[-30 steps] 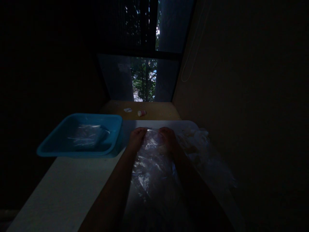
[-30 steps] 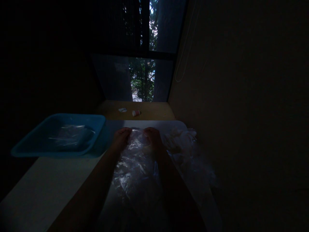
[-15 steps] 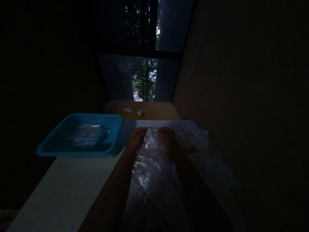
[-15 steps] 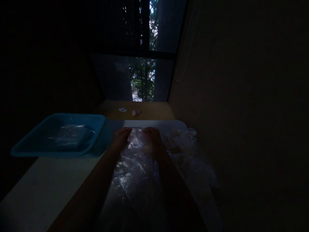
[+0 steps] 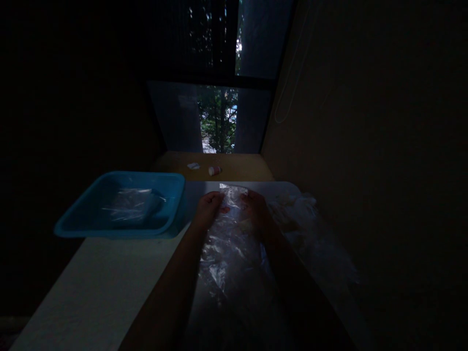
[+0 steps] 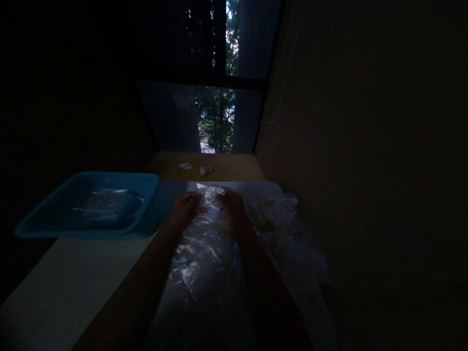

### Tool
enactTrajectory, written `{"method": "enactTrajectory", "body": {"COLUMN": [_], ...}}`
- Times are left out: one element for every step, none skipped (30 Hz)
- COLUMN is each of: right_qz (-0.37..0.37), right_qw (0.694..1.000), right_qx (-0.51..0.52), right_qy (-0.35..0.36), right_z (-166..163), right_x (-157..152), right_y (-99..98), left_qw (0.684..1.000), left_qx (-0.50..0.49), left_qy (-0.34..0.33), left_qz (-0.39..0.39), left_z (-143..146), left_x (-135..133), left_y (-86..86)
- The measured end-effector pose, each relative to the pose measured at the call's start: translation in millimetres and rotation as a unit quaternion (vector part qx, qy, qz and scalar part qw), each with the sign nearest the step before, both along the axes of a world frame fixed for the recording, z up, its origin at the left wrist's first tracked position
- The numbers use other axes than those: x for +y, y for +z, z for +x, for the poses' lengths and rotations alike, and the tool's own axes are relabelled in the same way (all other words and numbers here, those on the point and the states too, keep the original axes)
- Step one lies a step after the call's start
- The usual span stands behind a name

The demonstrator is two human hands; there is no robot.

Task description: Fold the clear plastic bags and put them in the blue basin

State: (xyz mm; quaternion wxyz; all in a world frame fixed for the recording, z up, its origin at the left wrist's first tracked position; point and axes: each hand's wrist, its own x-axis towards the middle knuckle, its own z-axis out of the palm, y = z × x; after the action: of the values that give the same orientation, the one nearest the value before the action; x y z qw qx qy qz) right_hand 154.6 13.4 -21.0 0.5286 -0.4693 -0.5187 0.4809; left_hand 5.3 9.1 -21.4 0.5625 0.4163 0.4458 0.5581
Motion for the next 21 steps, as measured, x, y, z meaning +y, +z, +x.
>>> {"method": "enactTrajectory", "body": {"right_qz": [-0.005, -0.008, -0.008, -0.004, 0.0, 0.004, 0.007, 0.009, 0.01, 0.015, 0.022, 0.029, 0.034, 0.035, 0.034, 0.032, 0.032, 0.034, 0.038, 0.042, 0.044], "right_qw": [1.0, 1.0, 1.0, 0.999, 0.999, 0.999, 0.999, 1.0, 1.0, 0.999, 0.999, 0.999, 0.999, 0.999, 0.999, 0.999, 0.999, 0.999, 0.999, 0.999, 0.999], "right_qx": [-0.006, -0.013, -0.021, -0.028, -0.032, -0.03, -0.025, -0.019, -0.015, -0.016, -0.019, -0.022, -0.023, -0.019, -0.012, -0.006, 0.001, 0.006, 0.009, 0.009, 0.008], "right_qy": [-0.002, -0.005, -0.011, -0.018, -0.022, -0.024, -0.024, -0.023, -0.023, -0.024, -0.028, -0.03, -0.031, -0.031, -0.033, -0.032, -0.032, -0.032, -0.032, -0.032, -0.031], "right_z": [-0.1, -0.2, -0.2, -0.3, -0.3, -0.4, -0.4, -0.4, -0.4, -0.4, -0.3, -0.1, 0.0, 0.1, 0.1, 0.1, 0.0, -0.1, -0.2, -0.3, -0.4], "right_x": [0.4, 1.0, 1.6, 2.1, 2.3, 2.2, 1.9, 1.3, 0.6, 0.0, -0.3, -0.2, 0.2, 1.0, 1.8, 2.7, 3.3, 3.6, 3.5, 3.1, 2.5], "right_y": [-0.2, -0.5, -0.8, -1.0, -0.9, -0.7, -0.2, 0.4, 1.0, 1.5, 1.8, 1.7, 1.3, 0.5, -0.4, -1.2, -1.8, -1.9, -1.6, -0.9, 0.1], "left_qw": [1.0, 1.0, 1.0, 1.0, 1.0, 1.0, 1.0, 1.0, 1.0, 0.999, 0.999, 0.999, 0.999, 0.999, 0.999, 0.999, 0.999, 0.999, 0.999, 0.999, 0.999], "left_qx": [-0.002, -0.005, -0.007, -0.007, -0.006, -0.004, -0.004, -0.004, -0.005, -0.008, -0.009, -0.011, -0.012, -0.014, -0.017, -0.02, -0.024, -0.029, -0.033, -0.036, -0.038], "left_qy": [0.0, 0.0, 0.0, -0.001, -0.003, -0.006, -0.011, -0.018, -0.025, -0.03, -0.033, -0.036, -0.037, -0.037, -0.036, -0.036, -0.037, -0.037, -0.038, -0.039, -0.039], "left_qz": [0.001, 0.003, 0.005, 0.007, 0.008, 0.01, 0.011, 0.012, 0.013, 0.014, 0.014, 0.014, 0.013, 0.012, 0.01, 0.008, 0.007, 0.005, 0.003, 0.002, 0.0], "left_z": [0.1, 0.4, 0.6, 0.9, 1.2, 1.4, 1.6, 1.8, 1.9, 2.0, 2.0, 2.0, 1.9, 1.8, 1.7, 1.6, 1.6, 1.7, 1.7, 1.9, 2.0], "left_x": [-0.1, -0.3, -0.5, -0.8, -1.2, -1.6, -2.1, -2.6, -3.0, -3.3, -3.4, -3.3, -2.9, -2.3, -1.6, -0.9, -0.3, 0.1, 0.3, 0.2, 0.1], "left_y": [0.7, 1.4, 2.0, 2.6, 3.2, 3.6, 4.0, 4.4, 4.6, 4.6, 4.5, 4.1, 3.5, 2.7, 2.0, 1.3, 0.9, 0.7, 0.8, 1.1, 1.5]}}
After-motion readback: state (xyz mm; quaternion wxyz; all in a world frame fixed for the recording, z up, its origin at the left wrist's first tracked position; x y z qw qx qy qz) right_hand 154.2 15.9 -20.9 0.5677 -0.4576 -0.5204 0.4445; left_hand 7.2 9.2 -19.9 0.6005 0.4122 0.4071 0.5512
